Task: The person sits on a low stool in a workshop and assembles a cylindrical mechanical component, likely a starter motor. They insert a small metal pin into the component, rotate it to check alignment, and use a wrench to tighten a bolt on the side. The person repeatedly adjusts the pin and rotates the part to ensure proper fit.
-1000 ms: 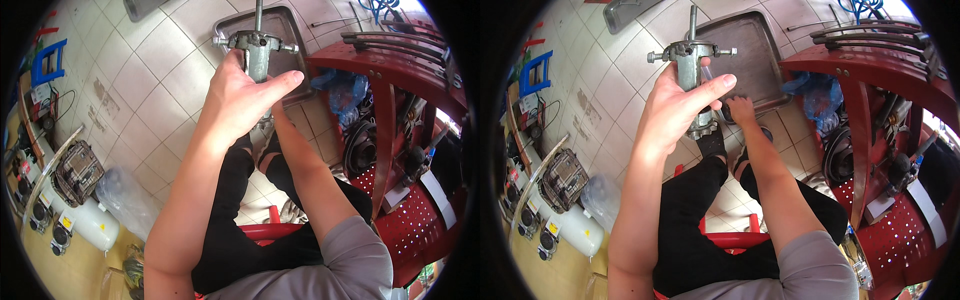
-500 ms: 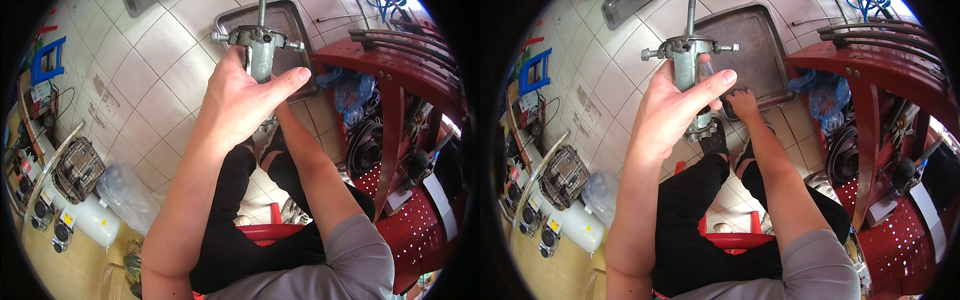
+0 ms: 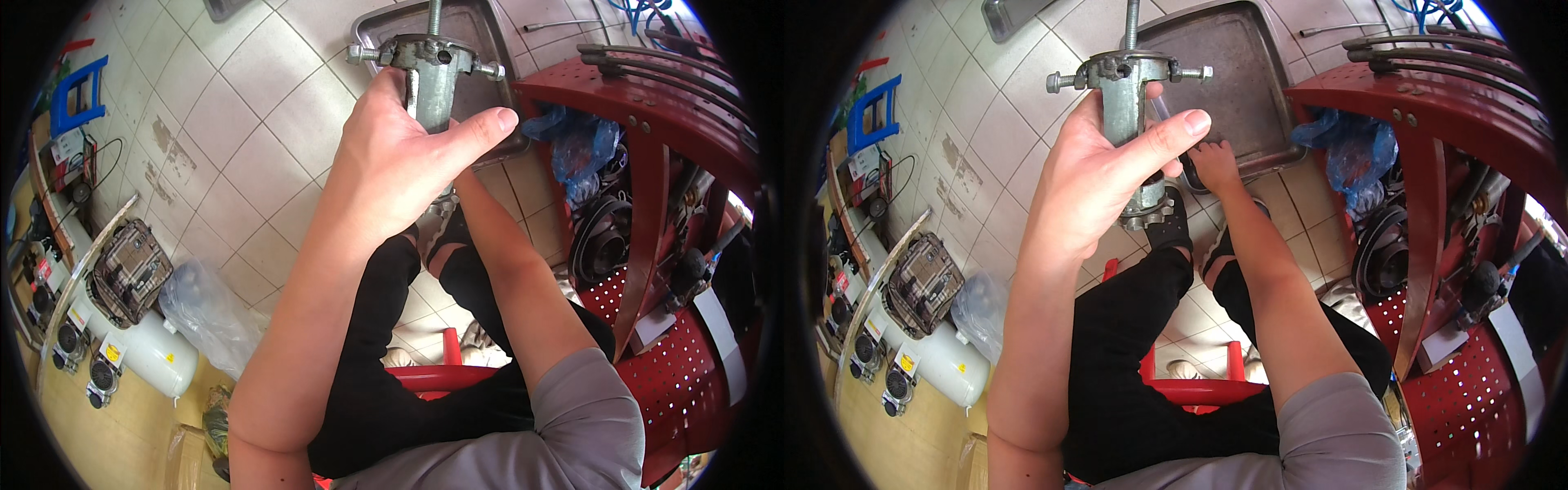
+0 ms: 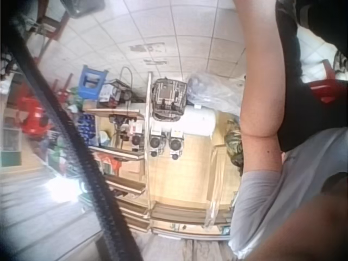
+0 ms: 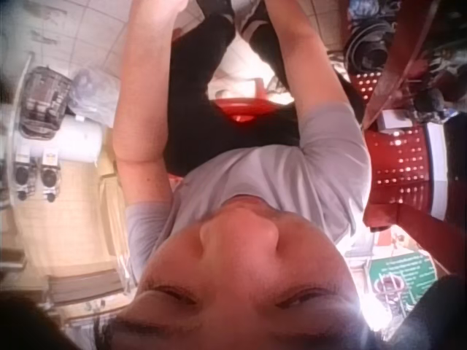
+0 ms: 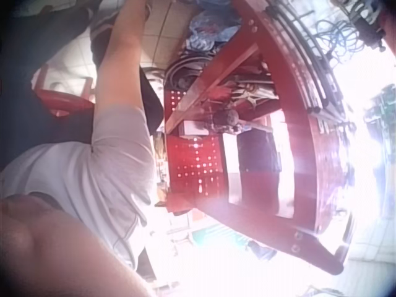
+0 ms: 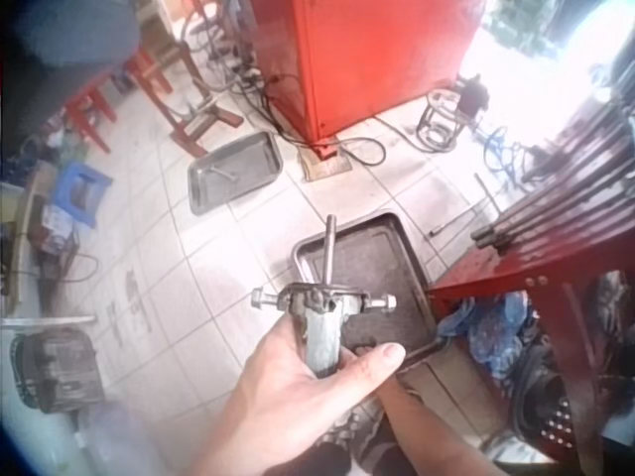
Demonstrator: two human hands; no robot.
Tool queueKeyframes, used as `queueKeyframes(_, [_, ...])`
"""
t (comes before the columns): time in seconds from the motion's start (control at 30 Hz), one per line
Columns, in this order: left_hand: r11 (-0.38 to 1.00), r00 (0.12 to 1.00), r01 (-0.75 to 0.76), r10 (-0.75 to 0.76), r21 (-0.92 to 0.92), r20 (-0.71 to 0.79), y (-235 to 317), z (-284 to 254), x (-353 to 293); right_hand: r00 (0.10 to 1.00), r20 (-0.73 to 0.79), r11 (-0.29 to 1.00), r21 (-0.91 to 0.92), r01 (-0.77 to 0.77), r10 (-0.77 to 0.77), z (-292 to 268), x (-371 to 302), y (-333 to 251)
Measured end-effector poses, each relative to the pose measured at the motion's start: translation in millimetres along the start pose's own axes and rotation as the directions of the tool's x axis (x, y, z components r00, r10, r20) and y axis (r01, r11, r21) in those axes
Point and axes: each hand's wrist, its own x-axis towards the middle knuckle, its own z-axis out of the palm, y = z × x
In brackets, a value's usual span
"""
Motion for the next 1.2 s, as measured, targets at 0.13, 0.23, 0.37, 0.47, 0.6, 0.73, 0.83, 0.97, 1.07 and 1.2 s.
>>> queueKeyframes(0.13, [0.999, 0.999, 0.023, -0.021, -0.046, 0.025, 3, 2, 0, 0.999, -0.004, 0.999, 0.012, -0.053, 0.053, 9, 3, 3])
queueKeyframes(0.23, [0.999, 0.999, -0.040, 0.041, -0.029, 0.022, 0, 3, 0, 0.995, 0.061, 0.996, 0.028, -0.081, 0.079, 9, 3, 5])
queueKeyframes(0.37, [0.997, 0.998, -0.061, 0.061, -0.043, 0.011, -3, 3, 1, 0.997, 0.061, 0.993, 0.105, -0.063, 0.057, 0, -2, 3])
queueKeyframes(0.47, [0.998, 0.998, -0.058, 0.058, -0.030, 0.005, -3, 2, 1, 0.996, 0.051, 0.985, 0.156, -0.077, 0.070, -1, -2, 0])
queueKeyframes(0.6, [0.998, 0.999, -0.040, 0.042, -0.044, 0.031, -1, 7, 2, 0.993, 0.013, 0.982, 0.144, -0.121, 0.121, 8, -4, 4])
queueKeyframes(0.73, [0.998, 0.999, -0.048, 0.048, -0.045, -0.002, -3, 5, 1, 0.996, -0.020, 0.984, 0.159, -0.085, 0.089, 0, -7, -1])
queueKeyframes(0.83, [0.998, 0.999, -0.035, 0.035, -0.052, -0.005, -2, 4, 0, 0.999, 0.006, 0.992, 0.119, -0.040, 0.039, -6, -12, 2])
queueKeyframes(0.97, [0.997, 0.999, -0.043, 0.044, -0.071, 0.014, -1, 6, 0, 0.995, -0.040, 0.984, 0.156, -0.083, 0.090, 2, -12, 3])
queueKeyframes(1.07, [0.998, 0.999, -0.037, 0.038, -0.058, 0.012, 2, 7, -1, 0.995, -0.043, 0.987, 0.138, -0.079, 0.085, 5, -10, 1])
queueKeyframes(1.2, [0.998, 0.999, -0.040, 0.040, -0.045, 0.008, 0, 5, -1, 0.996, -0.044, 0.993, 0.099, -0.070, 0.074, 6, -10, -3])
